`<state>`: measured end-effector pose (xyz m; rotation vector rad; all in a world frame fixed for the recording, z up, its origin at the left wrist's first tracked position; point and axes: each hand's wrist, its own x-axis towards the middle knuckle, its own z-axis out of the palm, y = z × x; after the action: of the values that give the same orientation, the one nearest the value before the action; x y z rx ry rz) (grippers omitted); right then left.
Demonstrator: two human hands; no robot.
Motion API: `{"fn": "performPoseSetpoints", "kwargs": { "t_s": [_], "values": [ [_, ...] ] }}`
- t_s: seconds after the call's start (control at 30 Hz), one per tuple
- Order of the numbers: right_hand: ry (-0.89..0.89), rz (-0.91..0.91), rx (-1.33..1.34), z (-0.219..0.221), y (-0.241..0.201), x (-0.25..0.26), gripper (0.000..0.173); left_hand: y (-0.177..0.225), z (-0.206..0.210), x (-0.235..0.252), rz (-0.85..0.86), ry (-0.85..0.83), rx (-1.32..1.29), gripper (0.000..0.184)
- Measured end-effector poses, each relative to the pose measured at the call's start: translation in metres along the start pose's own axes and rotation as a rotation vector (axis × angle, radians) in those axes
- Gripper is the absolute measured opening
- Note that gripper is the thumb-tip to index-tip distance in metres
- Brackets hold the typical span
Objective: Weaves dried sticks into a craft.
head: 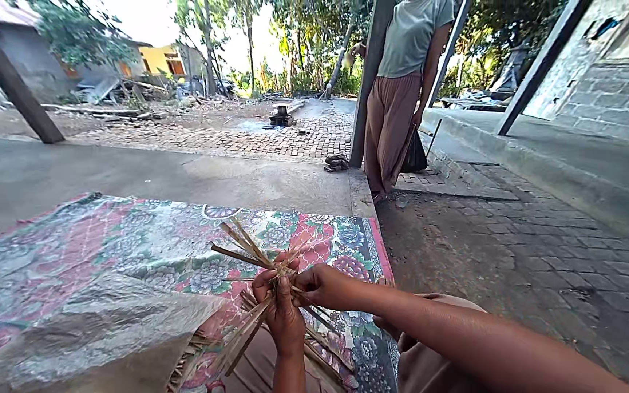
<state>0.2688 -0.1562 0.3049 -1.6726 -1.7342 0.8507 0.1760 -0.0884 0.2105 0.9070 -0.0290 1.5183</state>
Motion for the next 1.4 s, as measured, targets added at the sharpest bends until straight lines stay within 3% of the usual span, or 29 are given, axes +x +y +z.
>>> {"fn": "performPoseSetpoints", "kwargs": {
  "t_s": [0.23,0.33,0.4,0.5,0.57,0.67,0.73,0.9,1.1,1.23,1.4],
  "values": [
    [-0.119,0.03,0.096,-0.009,-0.001,0.006,0.021,-0.001,-0.009,0.001,-0.02,-0.012,-0.05,0.017],
    [-0.147,0.045,0.018,-0.014,-0.005,0.004,0.02,-0.004,-0.012,0.002,-0.033,-0.034,-0.033,0.02],
    [-0.099,0.027,-0.136,-0.021,-0.007,0.001,0.017,-0.006,-0.019,0.006,-0.075,-0.088,0.015,0.032],
    [0.072,0.083,-0.329,-0.039,-0.012,-0.006,0.029,-0.005,-0.028,0.012,-0.179,-0.148,0.067,0.061],
    [0.206,0.095,-0.376,-0.053,-0.013,-0.008,0.032,-0.005,-0.034,0.014,-0.244,-0.173,0.079,0.066],
    [0.357,-0.06,-0.295,-0.066,-0.011,-0.011,0.03,-0.004,-0.034,0.014,-0.289,-0.209,0.149,0.063],
    [0.335,-0.146,-0.25,-0.066,-0.013,-0.011,0.033,-0.001,-0.029,0.013,-0.281,-0.229,0.221,0.06],
    [0.107,-0.012,-0.468,-0.04,-0.023,-0.009,0.042,-0.004,-0.022,0.008,-0.215,-0.265,0.449,0.066],
    [0.165,0.017,-0.568,-0.022,-0.028,-0.005,0.023,0.002,-0.012,0.002,-0.214,-0.282,0.511,0.067],
    [0.25,0.02,-0.444,-0.046,-0.031,-0.013,0.022,0.023,0.004,0.007,-0.327,-0.312,0.44,0.067],
    [0.23,-0.07,-0.182,-0.092,-0.023,-0.029,0.01,0.052,0.022,0.013,-0.506,-0.314,0.39,0.046]
  ]
}}
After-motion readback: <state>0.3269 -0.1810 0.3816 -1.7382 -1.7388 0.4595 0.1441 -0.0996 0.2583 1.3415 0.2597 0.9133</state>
